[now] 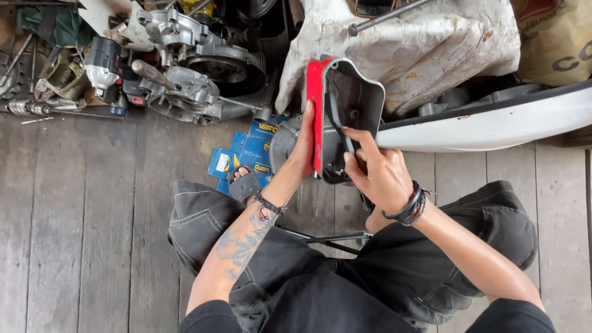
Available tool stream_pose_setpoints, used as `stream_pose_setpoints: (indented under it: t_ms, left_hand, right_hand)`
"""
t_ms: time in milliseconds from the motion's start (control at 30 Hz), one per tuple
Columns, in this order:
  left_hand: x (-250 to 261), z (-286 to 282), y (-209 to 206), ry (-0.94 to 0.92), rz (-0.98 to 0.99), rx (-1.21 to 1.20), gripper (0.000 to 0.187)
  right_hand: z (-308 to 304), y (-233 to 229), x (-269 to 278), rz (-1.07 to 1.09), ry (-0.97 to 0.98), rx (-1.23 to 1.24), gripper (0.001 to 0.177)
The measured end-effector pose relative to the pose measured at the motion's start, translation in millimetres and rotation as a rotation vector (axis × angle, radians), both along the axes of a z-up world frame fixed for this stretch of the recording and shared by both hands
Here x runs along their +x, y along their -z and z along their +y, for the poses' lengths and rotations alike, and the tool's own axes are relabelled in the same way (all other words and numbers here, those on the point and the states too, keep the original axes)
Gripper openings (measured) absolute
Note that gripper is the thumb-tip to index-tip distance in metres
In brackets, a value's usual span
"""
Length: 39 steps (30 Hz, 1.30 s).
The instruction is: The person uses a metal file to scrape and clean the interior and exterior surfaces of a red and grey metal part. They rotate the part to access different areas and continue filing until the end of the clip.
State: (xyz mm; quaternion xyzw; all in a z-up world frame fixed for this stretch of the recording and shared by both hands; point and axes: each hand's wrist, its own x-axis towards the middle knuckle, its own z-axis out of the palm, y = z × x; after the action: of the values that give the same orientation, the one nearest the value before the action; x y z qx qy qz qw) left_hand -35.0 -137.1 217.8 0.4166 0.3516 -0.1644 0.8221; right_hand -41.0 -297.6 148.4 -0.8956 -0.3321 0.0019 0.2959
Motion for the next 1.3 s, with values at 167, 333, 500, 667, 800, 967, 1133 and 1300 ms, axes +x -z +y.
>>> stream_pose_setpoints:
  t_ms: [167, 333, 500, 667, 800, 967, 1133, 1300]
  left_hand:
    - [1.9, -3.1, 18.8, -0.011, -0.014, -0.012, 0.106]
    - [4.8, 3.8, 26.9, 0.042, -0.031, 0.034, 0.108]
    - [16.1, 7.8, 60.6, 0.019, -0.120, 0.039, 0.113]
    - [9.0, 0.0, 34.8, 0.000, -0.142, 0.002, 0.117]
    - [18.3, -4.2, 77.6, 0.035, -0.152, -0.058, 0.112]
    - [16.1, 0.5, 95.7, 0.004, -0.150, -0.025, 0.104]
    - [16.7, 6.5, 97.1, -0.021, -0.149, 0.009, 0.103]
    - [4.0, 2.8, 63.3, 0.030, -0.114, 0.020, 0.106]
  right_hand:
    - [4.2, 2.5, 4.2, -0.012, -0.006, 0.033, 0.043]
    - [0.6, 5.9, 7.1, -0.029, -0.002, 0.025, 0.044]
    - [-4.0, 9.4, 18.3, -0.141, 0.001, -0.027, 0.049]
    - [-3.2, 12.3, 11.7, -0.289, 0.054, -0.189, 0.058]
    - [-3.4, 7.5, 12.0, -0.319, 0.068, -0.192, 0.064]
    - [-4.9, 9.9, 16.4, -0.294, 0.027, -0.156, 0.055]
    - [-2.7, 9.0, 6.6, -0.262, 0.001, -0.135, 0.053]
    - [-2.9, 16.3, 6.0, -0.348, 0.047, -0.187, 0.058]
